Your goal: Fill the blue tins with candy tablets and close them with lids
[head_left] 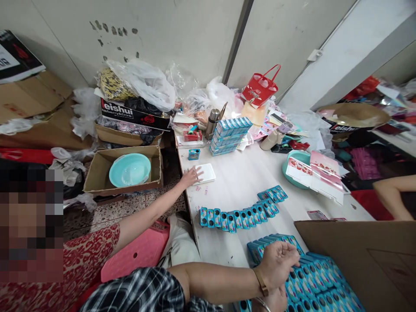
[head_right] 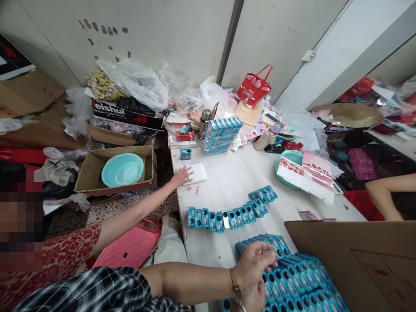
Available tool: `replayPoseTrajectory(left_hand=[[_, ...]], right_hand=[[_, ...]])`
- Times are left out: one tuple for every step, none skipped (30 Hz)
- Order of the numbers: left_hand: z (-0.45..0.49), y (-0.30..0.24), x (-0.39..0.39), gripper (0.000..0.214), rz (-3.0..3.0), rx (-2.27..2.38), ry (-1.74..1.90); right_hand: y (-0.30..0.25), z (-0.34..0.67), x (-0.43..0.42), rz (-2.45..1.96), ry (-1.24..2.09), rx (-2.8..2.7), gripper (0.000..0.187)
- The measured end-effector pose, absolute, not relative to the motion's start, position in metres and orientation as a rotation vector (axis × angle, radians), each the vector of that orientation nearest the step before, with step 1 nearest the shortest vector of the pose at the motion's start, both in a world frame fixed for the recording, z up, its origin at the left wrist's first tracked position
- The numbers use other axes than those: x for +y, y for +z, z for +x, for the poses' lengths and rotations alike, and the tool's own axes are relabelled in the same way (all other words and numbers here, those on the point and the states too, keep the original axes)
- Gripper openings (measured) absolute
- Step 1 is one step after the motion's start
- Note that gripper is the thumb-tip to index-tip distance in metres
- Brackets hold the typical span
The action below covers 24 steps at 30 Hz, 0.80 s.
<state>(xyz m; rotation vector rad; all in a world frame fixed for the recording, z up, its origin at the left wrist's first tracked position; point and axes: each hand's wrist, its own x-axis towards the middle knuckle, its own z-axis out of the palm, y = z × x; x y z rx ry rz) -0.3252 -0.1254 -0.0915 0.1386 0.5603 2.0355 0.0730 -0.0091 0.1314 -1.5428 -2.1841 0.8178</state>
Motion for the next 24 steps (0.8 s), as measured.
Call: replayPoseTrajectory(left_hand=[[-0.329,-0.095,-0.128,0.067,0.132,0.568,2.102],[-0.332,-0.099,-0.130,0.067,0.124,0.574,2.153],[-0.335,-0.102,-0.133,0.067,0.116,0.578,2.189],[-0.336,-0.104,-0.136,0.068,0.109,0.581,2.212],[-0.335,-0.106,-0.139,0.069,0.105,0.581,2.229],[-0.331,-0.109,-0.142,0.070,0.105,0.578,2.246],[-0.326,-0.111,-0.146,0.070,0.108,0.572,2.267],[-0.319,-0.114,-0.150,0.070,0.114,0.564,2.290],[-0.312,-0.116,-0.154,0.071,0.121,0.554,2.312],[-0.303,-0.119,-0.160,0.073,0.129,0.542,2.331],[-0.294,-0.121,-0.166,0.074,0.135,0.529,2.345],[-0.286,-0.124,-0.174,0.075,0.141,0.517,2.354],[-0.278,-0.126,-0.182,0.076,0.144,0.504,2.358],[-0.271,-0.128,-0.192,0.077,0.147,0.492,2.355],[-0.264,-0.130,-0.203,0.077,0.147,0.480,2.347],[-0.258,-0.131,-0.214,0.076,0.146,0.468,2.332],[-0.253,-0.133,-0.224,0.075,0.145,0.458,2.312],[-0.249,-0.134,-0.233,0.074,0.142,0.447,2.283],[-0.247,-0.135,-0.240,0.075,0.138,0.437,2.240],[-0.245,-0.136,-0.243,0.077,0.133,0.427,2.179],[-0.246,-0.136,-0.242,0.082,0.127,0.417,2.105],[-0.248,-0.135,-0.238,0.089,0.121,0.407,2.025],[-0.252,-0.135,-0.231,0.097,0.117,0.396,1.937],[-0.258,-0.134,-0.223,0.104,0.118,0.383,1.843]], right_hand=[[0.133,0.072,-0.010,-1.530,0.798,-2.191,0.037],[0.134,0.071,-0.012,-1.515,0.781,-2.200,0.034],[0.135,0.071,-0.014,-1.497,0.766,-2.211,0.032],[0.137,0.070,-0.016,-1.479,0.754,-2.224,0.031],[0.139,0.070,-0.018,-1.464,0.744,-2.237,0.031],[0.140,0.069,-0.020,-1.451,0.734,-2.251,0.031],[0.142,0.069,-0.022,-1.442,0.725,-2.263,0.031],[0.143,0.068,-0.023,-1.437,0.717,-2.275,0.031],[0.144,0.068,-0.024,-1.436,0.709,-2.287,0.031],[0.144,0.067,-0.025,-1.437,0.702,-2.298,0.031],[0.145,0.067,-0.025,-1.441,0.696,-2.308,0.031],[0.145,0.067,-0.026,-1.445,0.689,-2.318,0.031],[0.144,0.067,-0.026,-1.451,0.683,-2.327,0.032],[0.144,0.067,-0.026,-1.456,0.677,-2.334,0.032],[0.143,0.067,-0.026,-1.461,0.670,-2.339,0.032],[0.142,0.067,-0.026,-1.466,0.661,-2.341,0.032],[0.140,0.066,-0.026,-1.474,0.650,-2.337,0.032],[0.138,0.066,-0.026,-1.483,0.636,-2.329,0.033],[0.136,0.066,-0.025,-1.494,0.618,-2.316,0.034],[0.134,0.066,-0.024,-1.506,0.599,-2.300,0.035],[0.132,0.066,-0.023,-1.518,0.579,-2.282,0.035],[0.130,0.066,-0.022,-1.529,0.560,-2.263,0.036],[0.128,0.065,-0.022,-1.537,0.543,-2.245,0.038],[0.127,0.065,-0.022,-1.543,0.529,-2.227,0.041]])
